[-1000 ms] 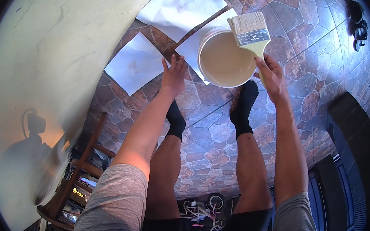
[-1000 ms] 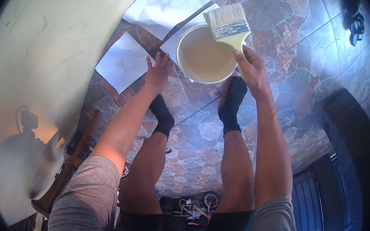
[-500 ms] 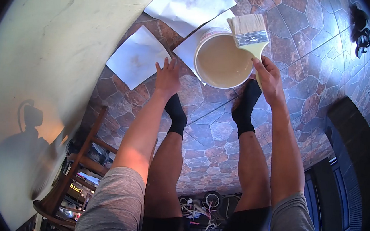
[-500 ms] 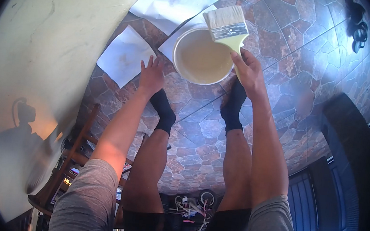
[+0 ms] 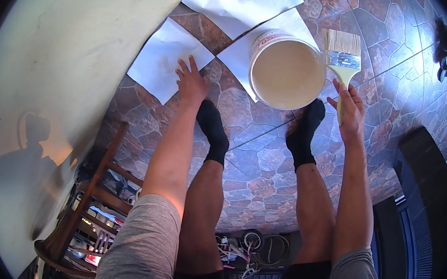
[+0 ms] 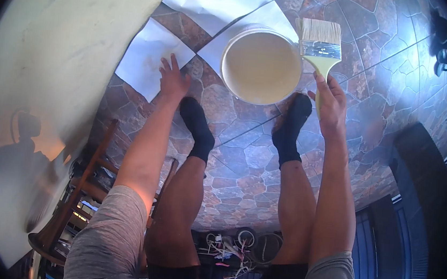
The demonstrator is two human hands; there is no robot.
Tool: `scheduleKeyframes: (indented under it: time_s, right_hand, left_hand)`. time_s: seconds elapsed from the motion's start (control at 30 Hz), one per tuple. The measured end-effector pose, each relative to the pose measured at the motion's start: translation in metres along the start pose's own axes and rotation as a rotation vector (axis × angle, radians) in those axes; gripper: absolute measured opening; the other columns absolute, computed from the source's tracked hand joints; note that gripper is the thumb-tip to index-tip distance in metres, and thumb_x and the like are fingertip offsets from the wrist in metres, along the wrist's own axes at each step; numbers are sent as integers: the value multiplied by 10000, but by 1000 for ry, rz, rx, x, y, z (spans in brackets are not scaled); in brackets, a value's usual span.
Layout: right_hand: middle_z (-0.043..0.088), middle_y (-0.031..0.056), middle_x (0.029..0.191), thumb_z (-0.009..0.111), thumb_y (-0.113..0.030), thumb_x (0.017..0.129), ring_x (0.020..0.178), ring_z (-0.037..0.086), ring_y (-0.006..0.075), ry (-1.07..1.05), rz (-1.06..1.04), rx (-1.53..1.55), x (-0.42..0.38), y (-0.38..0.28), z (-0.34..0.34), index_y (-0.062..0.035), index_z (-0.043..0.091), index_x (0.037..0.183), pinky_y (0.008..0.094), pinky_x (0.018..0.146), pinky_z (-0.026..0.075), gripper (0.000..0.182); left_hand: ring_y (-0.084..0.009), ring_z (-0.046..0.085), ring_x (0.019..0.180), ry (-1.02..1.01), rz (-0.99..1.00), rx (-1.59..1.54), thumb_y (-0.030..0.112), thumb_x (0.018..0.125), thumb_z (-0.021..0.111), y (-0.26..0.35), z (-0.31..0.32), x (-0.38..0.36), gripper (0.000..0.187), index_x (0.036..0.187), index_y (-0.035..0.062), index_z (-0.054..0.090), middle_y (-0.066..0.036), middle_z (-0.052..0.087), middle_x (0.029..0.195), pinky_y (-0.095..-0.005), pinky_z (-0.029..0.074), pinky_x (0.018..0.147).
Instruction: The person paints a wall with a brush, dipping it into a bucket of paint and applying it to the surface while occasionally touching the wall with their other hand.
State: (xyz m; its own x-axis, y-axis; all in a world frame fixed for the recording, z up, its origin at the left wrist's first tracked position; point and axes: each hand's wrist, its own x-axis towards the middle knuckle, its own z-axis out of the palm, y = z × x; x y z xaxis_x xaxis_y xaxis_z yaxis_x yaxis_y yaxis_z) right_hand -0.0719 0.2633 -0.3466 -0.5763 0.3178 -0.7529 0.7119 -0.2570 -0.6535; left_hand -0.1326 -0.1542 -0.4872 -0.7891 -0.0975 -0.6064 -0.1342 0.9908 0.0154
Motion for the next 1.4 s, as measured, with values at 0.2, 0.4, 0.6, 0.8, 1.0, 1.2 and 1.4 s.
scheduleKeyframes:
  time_s: [0.2,0.4,0.6,0.8,1.0,1.2,1.4]
  right_hand:
    - [665,98,1268,622,-335,1030,1193,601,164,25,-30,-20,-1,-13,-20,-8,587,1395,372,981,503,491]
    - [651,137,1326,603,-314,1038,1309,563,221,-42,-74,-1,-11,-36,-20,12,566,1410,406,1014,482,496]
    - [639,149,1349,581,-309,1049,1308,564,215,-51,-73,-27,-26,-44,-15,26,573,1396,402,1027,473,482]
    - [635,154,1350,572,-283,1055,1316,559,216,-54,-82,33,-37,-54,-6,27,593,1365,399,1036,470,438]
    - [674,136,1258,581,-274,1052,1107,632,165,-57,-124,-61,-54,-64,6,12,630,1306,334,893,508,385]
    - [646,7,782,610,-296,1032,590,543,99,-8,51,-353,-99,-96,30,3,688,1142,289,567,446,328]
    - [744,214,878,647,-259,909,837,739,349,-35,104,-704,-136,-97,61,-23,755,1001,458,778,547,275]
  left_hand:
    - [-553,505,1307,73,123,104,162,928,566,-14,14,10,700,1569,23,319,-330,339,1578,-552,545,971]
    - [-478,608,1198,303,262,-143,78,962,527,-28,10,3,533,1469,-60,436,-352,516,1416,-506,529,979]
    - [-469,576,1271,355,289,-112,57,979,505,2,-2,-13,500,1462,-52,441,-340,433,1507,-491,588,909]
    - [-501,472,1371,265,286,-35,74,952,508,44,-15,11,548,1482,-33,424,-326,387,1550,-521,592,898]
    - [-463,407,1438,40,312,41,227,935,569,60,-31,28,618,1502,23,433,-287,340,1599,-598,502,1016]
    - [-465,486,1352,229,502,-97,200,930,633,35,-49,-37,527,1424,59,514,-278,479,1487,-587,461,1034]
    - [-384,711,827,-243,365,-491,210,960,643,-45,-131,-209,173,978,62,730,-185,727,859,-457,548,735]
